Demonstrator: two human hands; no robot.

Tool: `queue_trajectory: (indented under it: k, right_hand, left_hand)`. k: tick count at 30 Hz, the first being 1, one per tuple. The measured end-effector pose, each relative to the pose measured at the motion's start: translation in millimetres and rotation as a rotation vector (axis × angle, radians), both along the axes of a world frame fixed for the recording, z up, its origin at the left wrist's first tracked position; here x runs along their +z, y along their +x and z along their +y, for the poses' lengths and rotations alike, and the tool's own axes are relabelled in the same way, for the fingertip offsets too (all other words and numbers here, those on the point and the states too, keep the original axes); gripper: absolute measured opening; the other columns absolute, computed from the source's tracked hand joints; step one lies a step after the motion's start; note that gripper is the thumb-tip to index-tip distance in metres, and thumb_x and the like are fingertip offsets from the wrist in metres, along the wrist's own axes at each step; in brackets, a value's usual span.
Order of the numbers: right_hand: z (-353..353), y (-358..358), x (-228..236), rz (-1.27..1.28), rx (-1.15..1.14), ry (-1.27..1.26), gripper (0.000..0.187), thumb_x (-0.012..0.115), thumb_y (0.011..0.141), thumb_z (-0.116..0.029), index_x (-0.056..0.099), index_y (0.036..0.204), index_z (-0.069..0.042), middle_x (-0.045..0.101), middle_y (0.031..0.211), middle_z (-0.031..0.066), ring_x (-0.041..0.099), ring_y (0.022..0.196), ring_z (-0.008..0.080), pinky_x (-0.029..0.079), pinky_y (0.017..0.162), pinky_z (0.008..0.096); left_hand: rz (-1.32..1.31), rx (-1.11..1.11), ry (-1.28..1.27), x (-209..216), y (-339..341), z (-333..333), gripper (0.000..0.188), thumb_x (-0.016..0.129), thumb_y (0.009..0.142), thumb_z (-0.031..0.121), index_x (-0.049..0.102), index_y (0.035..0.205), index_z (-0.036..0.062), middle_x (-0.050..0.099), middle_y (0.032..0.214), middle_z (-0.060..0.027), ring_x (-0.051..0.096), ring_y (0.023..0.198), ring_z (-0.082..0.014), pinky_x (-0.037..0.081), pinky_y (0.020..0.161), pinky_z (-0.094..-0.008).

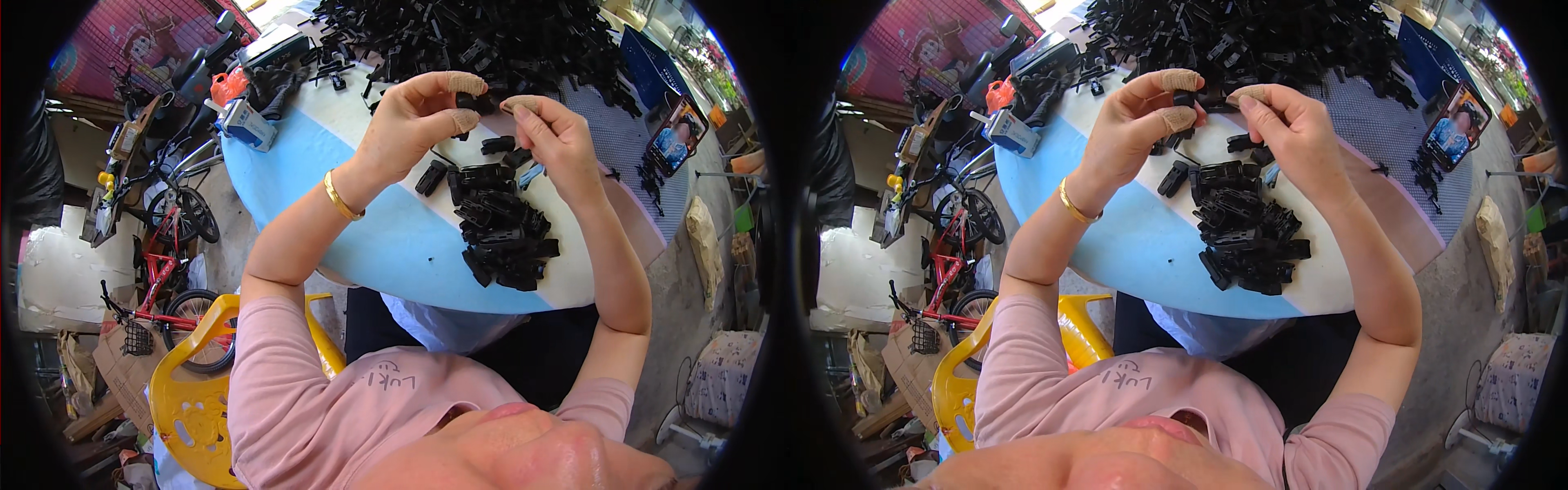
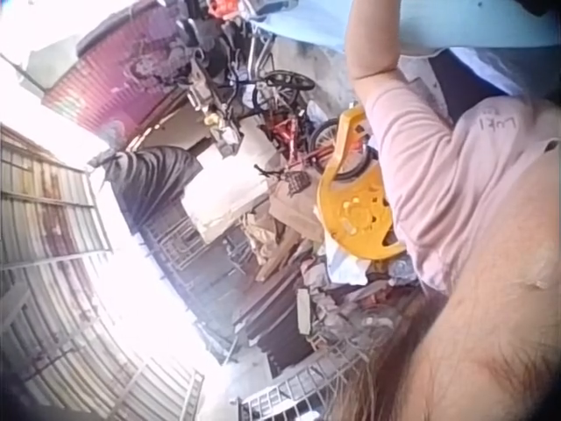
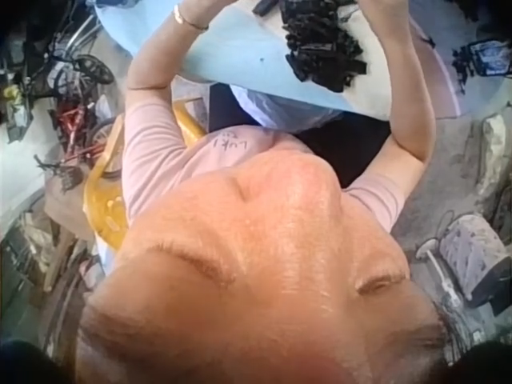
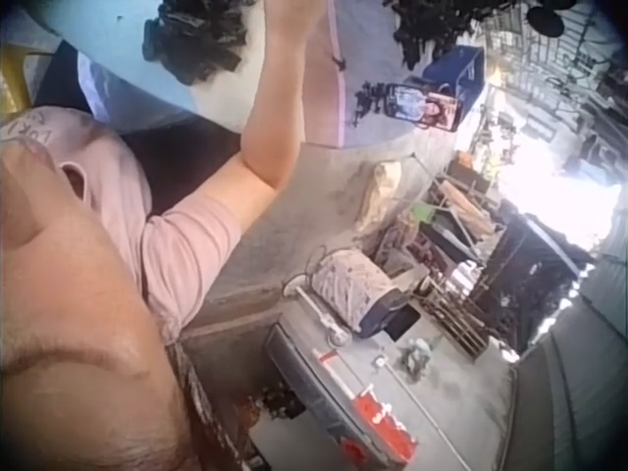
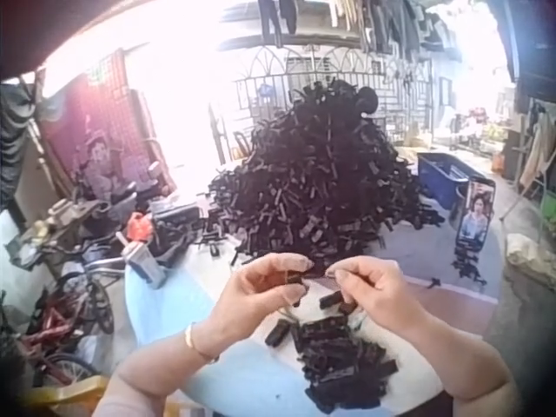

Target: Manual assembly of small black plastic components on a table.

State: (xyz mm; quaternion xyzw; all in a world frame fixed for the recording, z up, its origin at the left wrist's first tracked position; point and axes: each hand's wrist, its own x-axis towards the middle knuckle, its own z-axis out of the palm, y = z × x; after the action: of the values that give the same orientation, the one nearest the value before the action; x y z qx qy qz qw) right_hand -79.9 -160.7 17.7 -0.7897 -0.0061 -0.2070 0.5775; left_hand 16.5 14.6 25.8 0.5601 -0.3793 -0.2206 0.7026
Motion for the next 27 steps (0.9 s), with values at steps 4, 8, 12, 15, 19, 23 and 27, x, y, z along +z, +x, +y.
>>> queue_trajectory:
  k: [4, 8, 12, 15, 19, 23, 27]
  right_hand:
    - [-13, 7, -5, 0.031, -0.020, 0.010, 0.018, 0.052, 0.088, -0.015, 0.062, 0.097, -0.003, 0.051, 0.064, -0.0040, 0.038, 0.051, 0.0008, 0.029, 0.044, 0.0149]
    - [-20, 21, -11, -0.070, -0.060, -0.305, 0.019, 0.059, 0.082, -0.014, 0.062, 0.096, -0.002, 0.056, 0.068, -0.0020, 0.045, 0.054, 0.0041, 0.039, 0.050, 0.0187]
    - [-10, 42, -11, -0.125, 0.149, -0.600, 0.026, 0.066, 0.071, -0.010, 0.063, 0.096, -0.005, 0.060, 0.069, 0.0054, 0.050, 0.054, 0.0090, 0.044, 0.055, 0.0217]
    - [7, 62, -16, -0.254, 0.220, -0.926, 0.029, 0.062, 0.066, -0.006, 0.063, 0.095, -0.009, 0.061, 0.071, 0.0104, 0.057, 0.058, 0.0211, 0.047, 0.056, 0.0302]
    - [19, 82, -29, -0.157, 0.331, -1.118, 0.026, 0.060, 0.064, -0.006, 0.062, 0.090, -0.009, 0.059, 0.068, 0.0089, 0.058, 0.061, 0.0266, 0.047, 0.055, 0.0353]
    - [9, 75, -16, -0.226, 0.269, -1.118, 0.023, 0.062, 0.066, -0.008, 0.063, 0.089, -0.008, 0.060, 0.071, 0.0095, 0.059, 0.064, 0.0256, 0.047, 0.056, 0.0339]
    - [-20, 55, -7, -0.457, 0.037, -0.871, 0.025, 0.065, 0.068, -0.006, 0.063, 0.093, -0.008, 0.059, 0.069, 0.0090, 0.057, 0.058, 0.0212, 0.046, 0.053, 0.0297]
  left_hand:
    - [-0.099, -0.024, 0.045, 4, 3, 2, 0.030, 0.056, 0.077, -0.004, 0.056, 0.107, -0.0007, 0.061, 0.093, -0.0054, 0.059, 0.083, -0.0123, 0.046, 0.078, -0.0226]
    - [-0.339, -0.184, -0.025, 1, -12, 0, 0.027, 0.058, 0.073, -0.007, 0.062, 0.098, 0.0031, 0.056, 0.094, -0.0026, 0.056, 0.078, -0.0105, 0.046, 0.071, -0.0221]
    - [-0.827, -0.236, 0.039, -9, -50, 1, 0.033, 0.060, 0.064, -0.009, 0.066, 0.091, 0.0084, 0.051, 0.088, -0.0068, 0.055, 0.076, -0.0184, 0.046, 0.064, -0.0245]
    - [-0.960, -0.249, -0.020, -18, -54, -2, 0.040, 0.061, 0.063, -0.006, 0.063, 0.100, 0.0069, 0.050, 0.086, -0.0078, 0.054, 0.074, -0.0202, 0.047, 0.062, -0.0285]
    - [-1.024, -0.257, -0.009, -17, -54, -4, 0.046, 0.062, 0.063, -0.004, 0.059, 0.107, 0.0063, 0.051, 0.087, -0.0073, 0.050, 0.077, -0.0225, 0.046, 0.067, -0.0303]
    - [-0.975, -0.287, 0.026, -23, -53, -3, 0.045, 0.064, 0.063, -0.002, 0.059, 0.107, 0.0073, 0.051, 0.091, -0.0067, 0.046, 0.084, -0.0243, 0.043, 0.075, -0.0317]
    - [-0.962, -0.321, 0.063, -20, -51, -6, 0.049, 0.065, 0.062, 0.000, 0.056, 0.110, 0.0071, 0.050, 0.093, -0.0071, 0.045, 0.085, -0.0253, 0.041, 0.077, -0.0321]
